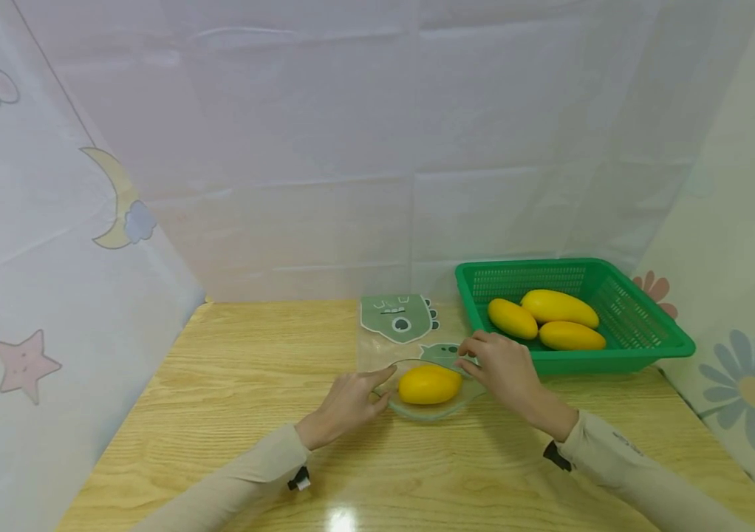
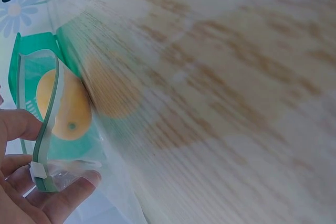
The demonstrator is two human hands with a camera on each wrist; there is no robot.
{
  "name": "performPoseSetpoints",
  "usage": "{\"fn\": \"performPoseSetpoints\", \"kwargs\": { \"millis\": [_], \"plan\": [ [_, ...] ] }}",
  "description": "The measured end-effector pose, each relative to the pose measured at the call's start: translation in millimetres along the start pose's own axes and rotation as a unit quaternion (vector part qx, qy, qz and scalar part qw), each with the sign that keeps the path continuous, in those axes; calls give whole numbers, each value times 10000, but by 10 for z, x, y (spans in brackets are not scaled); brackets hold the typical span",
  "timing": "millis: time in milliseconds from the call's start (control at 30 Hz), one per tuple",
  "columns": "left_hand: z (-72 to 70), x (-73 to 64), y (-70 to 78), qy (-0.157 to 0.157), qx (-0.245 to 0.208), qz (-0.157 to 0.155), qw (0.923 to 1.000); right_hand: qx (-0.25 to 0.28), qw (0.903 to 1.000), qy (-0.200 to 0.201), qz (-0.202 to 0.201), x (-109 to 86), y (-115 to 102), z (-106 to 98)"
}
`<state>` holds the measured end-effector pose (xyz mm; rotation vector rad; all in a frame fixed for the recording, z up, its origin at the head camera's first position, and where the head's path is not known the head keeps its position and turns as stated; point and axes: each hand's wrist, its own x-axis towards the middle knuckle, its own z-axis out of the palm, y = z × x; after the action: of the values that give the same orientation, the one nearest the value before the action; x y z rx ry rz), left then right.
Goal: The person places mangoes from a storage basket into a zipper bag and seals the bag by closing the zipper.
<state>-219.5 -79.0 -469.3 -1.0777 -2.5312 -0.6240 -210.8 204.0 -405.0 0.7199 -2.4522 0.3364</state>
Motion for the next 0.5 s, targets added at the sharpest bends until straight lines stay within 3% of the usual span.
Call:
{"fn": "performPoseSetpoints", "kwargs": {
  "millis": [500],
  "plan": [
    [1, -10, 1, 55, 42, 33, 10000, -19, 9994, 217, 281, 38, 175, -57]
  ]
}}
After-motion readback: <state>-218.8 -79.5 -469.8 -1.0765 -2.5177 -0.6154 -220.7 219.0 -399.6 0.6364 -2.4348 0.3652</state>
